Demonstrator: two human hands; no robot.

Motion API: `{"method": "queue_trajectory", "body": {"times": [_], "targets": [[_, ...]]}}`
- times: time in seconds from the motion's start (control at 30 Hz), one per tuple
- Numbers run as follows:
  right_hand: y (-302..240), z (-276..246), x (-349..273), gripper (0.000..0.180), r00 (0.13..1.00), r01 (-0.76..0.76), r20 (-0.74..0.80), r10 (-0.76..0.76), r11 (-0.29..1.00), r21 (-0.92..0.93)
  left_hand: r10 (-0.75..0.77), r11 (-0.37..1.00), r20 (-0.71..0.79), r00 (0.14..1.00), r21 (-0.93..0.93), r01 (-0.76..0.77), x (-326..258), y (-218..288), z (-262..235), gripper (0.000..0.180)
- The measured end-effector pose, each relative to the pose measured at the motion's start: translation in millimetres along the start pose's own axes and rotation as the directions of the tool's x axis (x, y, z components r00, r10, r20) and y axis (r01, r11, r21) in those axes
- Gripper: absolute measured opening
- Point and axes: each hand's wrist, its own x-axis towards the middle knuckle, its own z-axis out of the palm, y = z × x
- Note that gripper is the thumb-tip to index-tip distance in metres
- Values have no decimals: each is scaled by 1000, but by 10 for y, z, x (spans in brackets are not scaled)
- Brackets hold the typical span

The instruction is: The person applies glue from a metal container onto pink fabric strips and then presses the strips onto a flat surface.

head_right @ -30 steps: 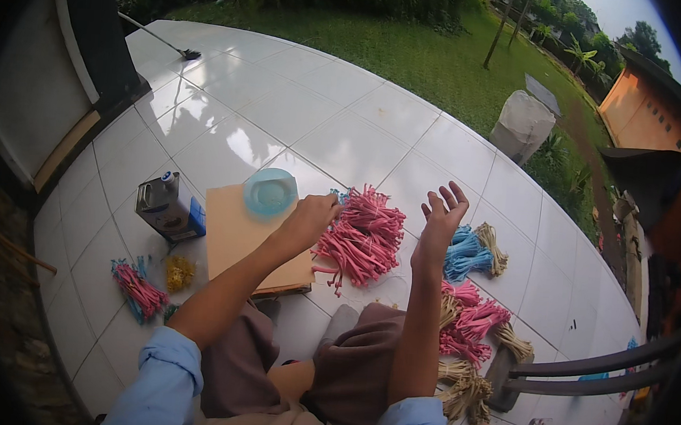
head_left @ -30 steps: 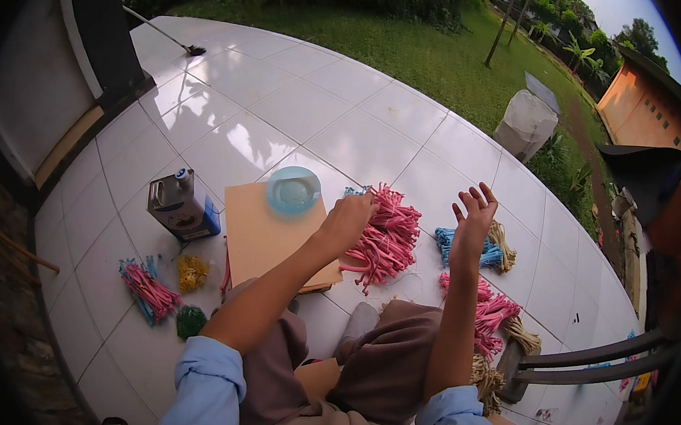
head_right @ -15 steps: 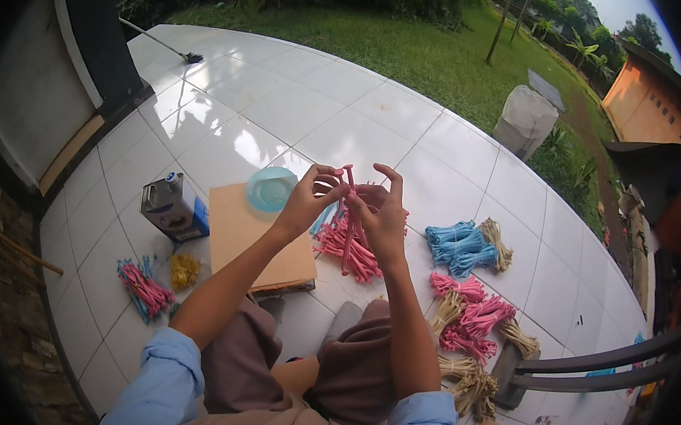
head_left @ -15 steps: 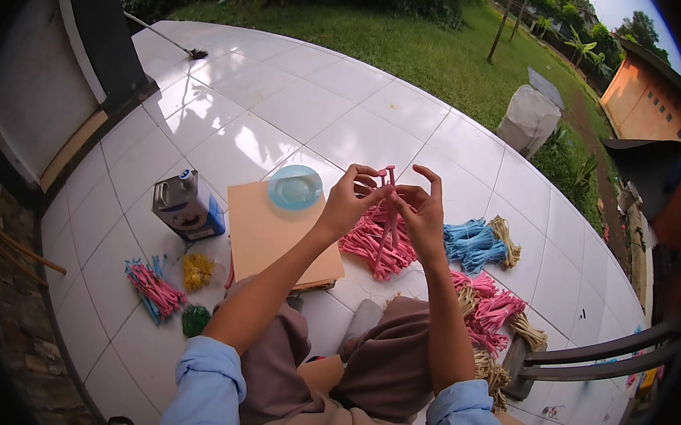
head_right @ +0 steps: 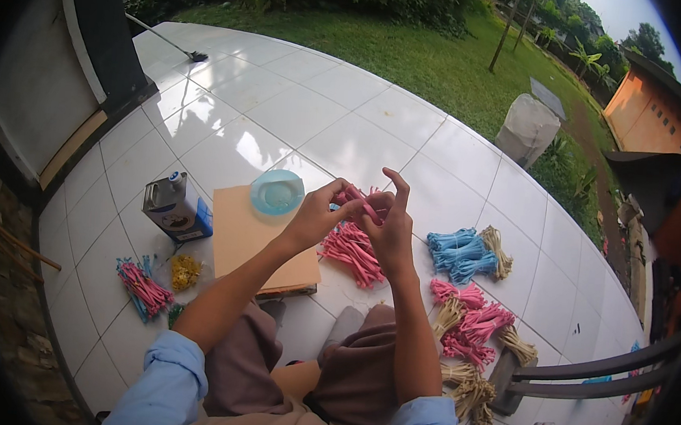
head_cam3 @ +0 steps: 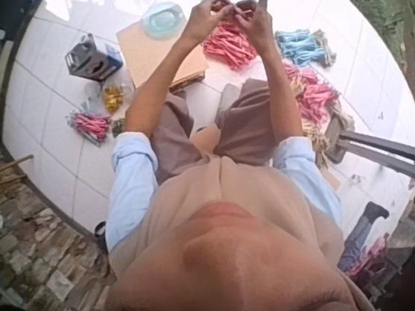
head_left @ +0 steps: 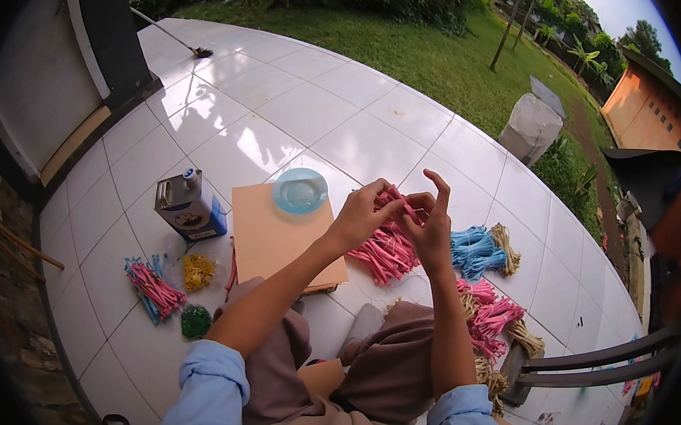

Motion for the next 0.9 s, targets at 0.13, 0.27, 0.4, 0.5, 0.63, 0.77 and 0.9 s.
{"method": "queue_trajectory", "body": {"times": [0.13, 0.27, 0.4, 0.5, 0.63, 0.77, 0.9], "targets": [[145, -171, 21, 70, 982, -134, 107, 155, 974, -180, -33, 970, -137, 990, -242, -1, 95, -43, -118, 23], [158, -340, 52, 63, 949, -290, 54, 312, 926, -243, -139, 933, -94, 986, -347, 99, 101, -152, -338, 20], [96, -359, 15, 63, 991, -131, -11, 137, 923, -362, 35, 826, 80, 996, 558, -74, -101, -262, -195, 58], [146, -205, -18, 72, 977, 155, 197, -76, 891, -428, 350, 618, 313, 883, 632, -469, -103, -64, -90, 50], [113, -143, 7, 72, 961, 261, 45, -275, 832, -489, 143, 912, 270, 952, 339, -233, -81, -33, 41, 23], [327, -285, 24, 74, 995, -39, -90, 31, 996, -85, 137, 949, 111, 984, 270, -162, -21, 106, 27, 22], [235, -162, -17, 72, 969, -247, 101, 227, 917, 312, 127, 962, 102, 987, 228, -148, -104, -7, 94, 26]]}}
